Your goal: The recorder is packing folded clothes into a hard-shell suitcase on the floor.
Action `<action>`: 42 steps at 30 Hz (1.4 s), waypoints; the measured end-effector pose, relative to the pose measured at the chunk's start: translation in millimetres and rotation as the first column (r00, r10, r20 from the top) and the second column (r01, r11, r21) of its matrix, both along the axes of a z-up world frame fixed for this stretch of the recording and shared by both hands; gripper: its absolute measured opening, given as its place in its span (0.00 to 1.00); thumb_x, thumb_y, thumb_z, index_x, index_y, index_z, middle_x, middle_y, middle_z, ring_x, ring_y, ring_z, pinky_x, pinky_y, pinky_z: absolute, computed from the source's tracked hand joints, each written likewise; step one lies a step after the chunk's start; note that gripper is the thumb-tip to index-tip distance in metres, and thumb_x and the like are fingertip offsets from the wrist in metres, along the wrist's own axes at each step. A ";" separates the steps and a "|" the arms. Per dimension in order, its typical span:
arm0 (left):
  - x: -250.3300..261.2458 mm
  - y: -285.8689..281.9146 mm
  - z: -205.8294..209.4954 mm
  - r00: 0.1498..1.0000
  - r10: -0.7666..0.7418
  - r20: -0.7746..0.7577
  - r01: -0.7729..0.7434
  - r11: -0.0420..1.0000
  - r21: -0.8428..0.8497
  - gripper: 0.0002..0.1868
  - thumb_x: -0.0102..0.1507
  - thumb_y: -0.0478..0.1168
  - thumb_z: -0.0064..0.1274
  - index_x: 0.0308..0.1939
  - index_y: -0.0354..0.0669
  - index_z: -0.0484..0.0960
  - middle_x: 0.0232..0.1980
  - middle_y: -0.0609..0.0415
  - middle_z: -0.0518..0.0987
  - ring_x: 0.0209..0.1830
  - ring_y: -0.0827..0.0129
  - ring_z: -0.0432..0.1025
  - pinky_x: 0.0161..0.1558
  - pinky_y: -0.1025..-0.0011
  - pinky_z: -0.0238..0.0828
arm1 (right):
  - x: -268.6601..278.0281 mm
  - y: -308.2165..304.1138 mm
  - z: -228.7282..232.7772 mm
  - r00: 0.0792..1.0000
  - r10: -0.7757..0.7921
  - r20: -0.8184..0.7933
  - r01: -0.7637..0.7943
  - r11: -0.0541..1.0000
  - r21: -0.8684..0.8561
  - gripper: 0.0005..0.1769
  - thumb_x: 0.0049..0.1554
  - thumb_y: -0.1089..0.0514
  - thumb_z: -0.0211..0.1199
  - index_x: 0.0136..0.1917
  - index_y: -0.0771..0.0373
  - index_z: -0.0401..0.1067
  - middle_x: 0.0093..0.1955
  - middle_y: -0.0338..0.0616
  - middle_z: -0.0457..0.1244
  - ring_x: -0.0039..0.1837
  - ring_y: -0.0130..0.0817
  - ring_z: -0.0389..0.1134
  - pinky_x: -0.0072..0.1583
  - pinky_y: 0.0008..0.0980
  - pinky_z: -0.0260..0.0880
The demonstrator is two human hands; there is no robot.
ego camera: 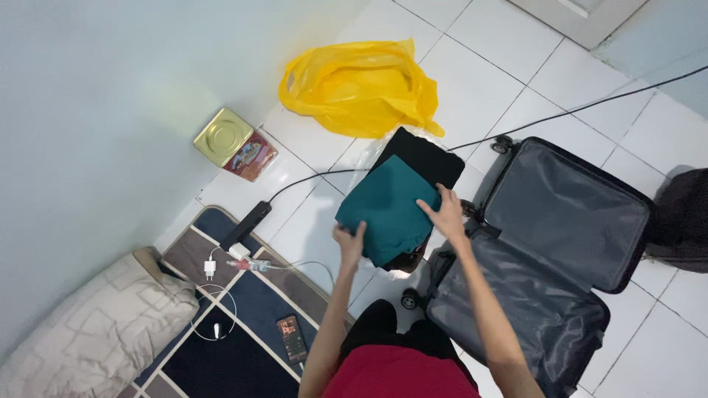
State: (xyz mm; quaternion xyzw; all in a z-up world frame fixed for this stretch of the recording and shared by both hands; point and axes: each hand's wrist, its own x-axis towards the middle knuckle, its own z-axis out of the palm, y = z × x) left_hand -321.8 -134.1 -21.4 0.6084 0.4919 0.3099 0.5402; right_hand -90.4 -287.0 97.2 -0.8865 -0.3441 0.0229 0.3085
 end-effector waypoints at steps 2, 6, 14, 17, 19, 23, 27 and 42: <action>-7.2 -18.6 26.5 0.999 -0.030 0.041 0.037 0.981 -0.188 0.46 0.62 0.56 0.63 0.68 0.29 0.55 0.54 0.43 0.61 0.53 0.56 0.63 0.56 0.49 0.64 | 12.7 6.7 3.3 0.986 -0.002 -0.169 -0.016 0.994 -0.107 0.44 0.52 0.31 0.69 0.68 0.65 0.72 0.59 0.59 0.66 0.61 0.54 0.67 0.61 0.49 0.67; -11.6 -27.2 62.5 0.993 -0.080 -0.085 0.028 0.871 -0.491 0.44 0.62 0.55 0.61 0.73 0.34 0.59 0.58 0.38 0.68 0.56 0.52 0.67 0.58 0.51 0.68 | 28.3 8.4 -3.3 0.884 0.033 -0.466 -0.165 0.955 -0.246 0.40 0.53 0.29 0.67 0.64 0.63 0.79 0.55 0.56 0.70 0.58 0.50 0.72 0.62 0.44 0.72; -15.2 -15.8 84.3 0.981 -0.106 0.165 0.181 0.809 -0.559 0.54 0.60 0.55 0.64 0.79 0.37 0.50 0.79 0.42 0.56 0.79 0.53 0.52 0.75 0.54 0.50 | 31.0 19.2 -8.5 0.610 0.064 -0.790 -0.111 0.994 -0.006 0.53 0.53 0.35 0.70 0.78 0.71 0.57 0.74 0.60 0.59 0.73 0.50 0.62 0.72 0.42 0.62; -8.0 -20.0 100.0 0.984 -0.089 0.156 0.162 0.815 -0.557 0.55 0.57 0.56 0.63 0.79 0.38 0.52 0.78 0.42 0.59 0.79 0.50 0.54 0.76 0.53 0.49 | 28.4 18.9 3.2 0.447 0.033 -0.894 -0.082 0.997 -0.004 0.54 0.56 0.40 0.70 0.82 0.65 0.48 0.79 0.58 0.53 0.76 0.46 0.57 0.74 0.41 0.59; -6.3 -19.8 90.8 0.989 -0.073 0.129 0.132 0.827 -0.547 0.55 0.55 0.56 0.63 0.78 0.38 0.53 0.78 0.42 0.59 0.78 0.49 0.54 0.75 0.50 0.51 | 24.5 15.5 10.5 0.356 0.027 -0.934 -0.069 0.998 0.002 0.54 0.57 0.43 0.69 0.84 0.61 0.44 0.81 0.55 0.50 0.77 0.44 0.55 0.73 0.39 0.58; -3.0 -17.6 89.1 0.963 -0.077 0.257 0.233 0.714 -0.661 0.54 0.60 0.54 0.65 0.78 0.29 0.53 0.79 0.40 0.60 0.80 0.48 0.53 0.77 0.50 0.47 | 18.3 1.5 0.7 0.004 0.190 -0.982 0.166 0.968 0.188 0.51 0.55 0.50 0.67 0.84 0.54 0.45 0.78 0.49 0.56 0.72 0.40 0.61 0.66 0.35 0.68; 5.7 -23.5 109.7 0.955 -0.062 0.289 0.257 0.661 -0.705 0.49 0.61 0.52 0.61 0.78 0.36 0.54 0.79 0.43 0.61 0.79 0.50 0.53 0.76 0.51 0.47 | 14.6 -16.0 -22.4 -0.098 0.299 -0.949 0.393 0.888 0.239 0.49 0.57 0.53 0.67 0.84 0.55 0.46 0.76 0.50 0.58 0.71 0.42 0.62 0.64 0.36 0.68; 19.3 -21.0 94.6 0.942 -0.022 0.336 0.275 0.626 -0.730 0.51 0.60 0.54 0.62 0.79 0.38 0.53 0.83 0.45 0.49 0.83 0.52 0.42 0.78 0.50 0.37 | 17.8 -43.0 -52.2 0.619 -0.157 -0.770 0.223 0.975 -0.019 0.48 0.52 0.37 0.70 0.76 0.63 0.61 0.67 0.59 0.65 0.67 0.47 0.68 0.67 0.42 0.68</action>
